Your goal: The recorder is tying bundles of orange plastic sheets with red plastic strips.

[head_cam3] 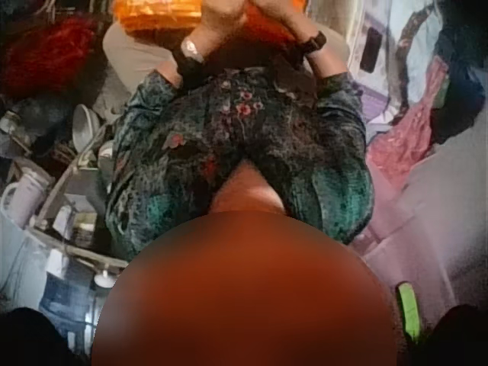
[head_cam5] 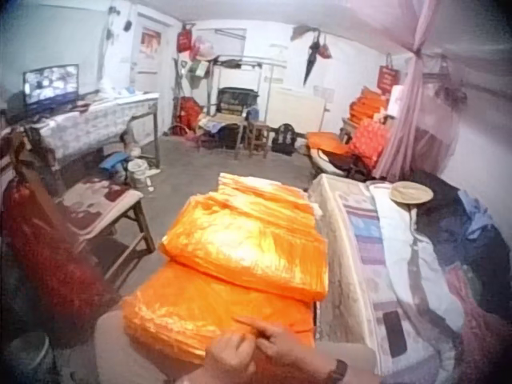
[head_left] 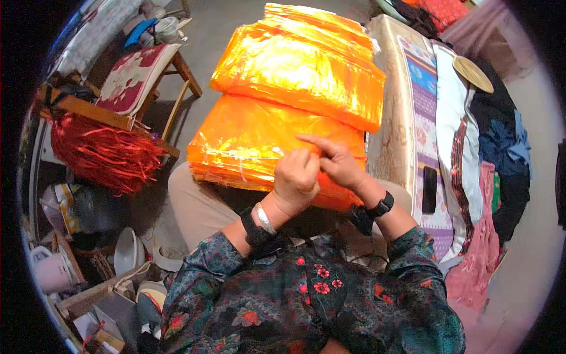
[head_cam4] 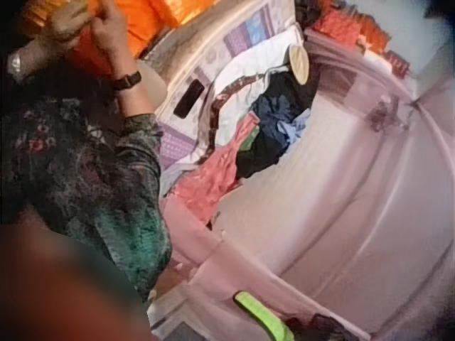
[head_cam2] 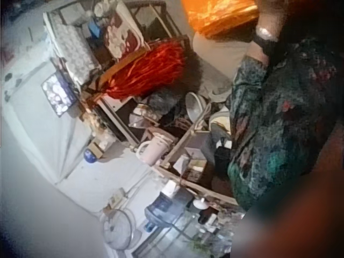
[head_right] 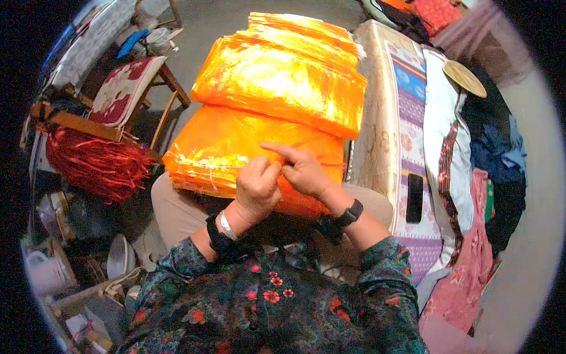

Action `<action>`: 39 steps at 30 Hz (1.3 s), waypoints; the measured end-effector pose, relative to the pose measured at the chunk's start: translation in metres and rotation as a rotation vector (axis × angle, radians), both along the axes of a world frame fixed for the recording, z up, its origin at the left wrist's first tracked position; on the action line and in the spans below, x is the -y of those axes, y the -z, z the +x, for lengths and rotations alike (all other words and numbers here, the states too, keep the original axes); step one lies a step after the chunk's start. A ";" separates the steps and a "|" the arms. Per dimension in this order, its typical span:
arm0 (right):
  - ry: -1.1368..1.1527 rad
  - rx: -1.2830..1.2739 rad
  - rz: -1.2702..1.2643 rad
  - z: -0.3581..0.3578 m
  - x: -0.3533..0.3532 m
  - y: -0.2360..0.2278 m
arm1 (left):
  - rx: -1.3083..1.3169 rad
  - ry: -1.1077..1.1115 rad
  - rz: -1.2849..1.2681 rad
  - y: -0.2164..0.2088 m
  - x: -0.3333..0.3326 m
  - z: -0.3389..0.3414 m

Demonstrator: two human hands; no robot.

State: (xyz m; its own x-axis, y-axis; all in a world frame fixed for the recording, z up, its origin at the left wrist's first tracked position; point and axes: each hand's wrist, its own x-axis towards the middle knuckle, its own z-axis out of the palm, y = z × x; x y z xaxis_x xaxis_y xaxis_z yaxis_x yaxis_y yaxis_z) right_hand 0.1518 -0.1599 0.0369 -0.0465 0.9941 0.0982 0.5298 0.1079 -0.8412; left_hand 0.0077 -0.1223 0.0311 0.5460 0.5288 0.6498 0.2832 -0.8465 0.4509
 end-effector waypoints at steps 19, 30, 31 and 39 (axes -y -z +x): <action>-0.033 -0.322 -0.047 -0.021 -0.055 0.007 | 0.086 -0.150 -0.109 0.007 -0.041 -0.016; -0.066 -0.041 -0.291 -0.005 -0.054 -0.031 | -0.273 -0.362 0.012 -0.006 -0.086 -0.078; -0.068 -0.038 -0.289 -0.007 -0.054 -0.031 | -0.208 -0.349 -0.031 -0.002 -0.087 -0.079; -0.102 -0.273 -0.104 -0.032 -0.095 0.021 | -0.065 -0.154 -0.099 0.010 -0.072 -0.016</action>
State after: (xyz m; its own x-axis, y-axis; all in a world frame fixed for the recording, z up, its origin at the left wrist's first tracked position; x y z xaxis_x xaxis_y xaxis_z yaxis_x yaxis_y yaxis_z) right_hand 0.1196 -0.0649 0.0159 -0.1327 0.9910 0.0187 0.2738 0.0548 -0.9602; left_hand -0.0085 -0.0501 0.0215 0.4928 0.6690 0.5565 0.4374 -0.7433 0.5062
